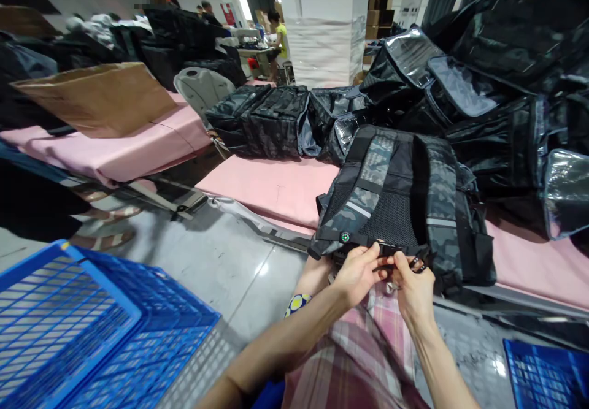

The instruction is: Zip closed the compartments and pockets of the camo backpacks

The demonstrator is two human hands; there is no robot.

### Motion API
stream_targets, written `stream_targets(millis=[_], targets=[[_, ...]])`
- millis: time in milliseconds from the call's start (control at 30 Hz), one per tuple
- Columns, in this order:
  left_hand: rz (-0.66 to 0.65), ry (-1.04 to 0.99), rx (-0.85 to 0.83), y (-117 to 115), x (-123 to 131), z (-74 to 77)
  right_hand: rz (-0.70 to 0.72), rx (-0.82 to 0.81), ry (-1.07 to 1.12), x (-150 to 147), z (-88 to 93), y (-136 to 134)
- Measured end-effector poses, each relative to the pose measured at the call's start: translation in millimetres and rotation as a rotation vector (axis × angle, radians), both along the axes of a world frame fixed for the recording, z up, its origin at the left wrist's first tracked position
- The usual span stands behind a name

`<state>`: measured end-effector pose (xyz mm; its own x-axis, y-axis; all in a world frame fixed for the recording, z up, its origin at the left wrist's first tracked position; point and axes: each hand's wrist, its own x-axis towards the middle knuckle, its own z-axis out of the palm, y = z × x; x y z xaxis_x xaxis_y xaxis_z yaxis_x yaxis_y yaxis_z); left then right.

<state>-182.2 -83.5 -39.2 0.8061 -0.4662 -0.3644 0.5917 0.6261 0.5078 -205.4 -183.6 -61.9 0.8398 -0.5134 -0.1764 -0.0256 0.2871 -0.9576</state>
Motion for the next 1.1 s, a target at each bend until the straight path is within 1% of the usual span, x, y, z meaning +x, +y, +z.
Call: stream_targets(millis=[167,233,300,333,400,433,467,500,567,600,667,700,800,900,967,1067,1100], targets=[[-0.247,0.099,0.119,3.4,8.6,5.1,0.093,-0.095,0.104,-6.1,-8.3,-18.5],[-0.303,0.095,0.176,1.9,11.8,7.5,0.118,-0.139,0.109,-10.1,-5.9,-25.7],[-0.305,0.067,0.181,0.4,11.6,10.6,0.144,-0.174,0.102,-19.3,-0.6,-33.0],[-0.271,0.052,0.16,-0.3,10.2,11.9,0.178,-0.209,0.102,-26.3,2.3,-36.7],[-0.132,0.021,0.1,-2.3,5.3,13.4,0.262,-0.355,0.111,-43.5,7.3,-43.6],[-0.045,-0.005,0.078,-3.8,2.5,13.5,0.286,-0.474,0.123,-52.2,9.4,-46.5],[0.036,-0.045,0.07,-5.7,0.0,13.1,0.279,-0.621,0.139,-59.9,11.5,-48.8],[0.104,-0.091,0.079,-7.8,-2.0,12.4,0.231,-0.78,0.157,-65.8,13.7,-50.3],[0.196,-0.174,0.127,-12.3,-4.3,10.8,0.056,-1.07,0.174,-70.5,19.4,-50.5],[0.229,-0.211,0.158,-14.3,-4.6,10.2,-0.031,-1.185,0.156,-69.4,22.8,-49.0],[0.268,-0.264,0.214,-17.0,-4.2,9.9,-0.15,-1.345,0.057,-62.0,29.8,-43.9],[0.274,-0.279,0.237,-17.6,-3.8,10.2,-0.171,-1.403,-0.008,-56.9,32.9,-40.9],[0.262,-0.304,0.275,-17.1,-3.2,11.8,-0.156,-1.557,-0.158,-42.9,38.2,-34.4],[0.264,-0.307,0.265,-15.0,-3.7,11.9,-0.149,-1.674,-0.223,-36.9,38.2,-35.8],[0.27,-0.299,0.255,-14.8,-4.3,11.0,-0.165,-1.658,-0.231,-37.3,37.8,-39.2],[0.271,-0.298,0.246,-19.8,-3.8,8.7,-0.163,-1.548,-0.231,-38.4,37.4,-41.4],[0.27,-0.305,0.248,-22.8,-2.9,7.0,-0.149,-1.54,-0.234,-37.6,36.5,-41.1]])
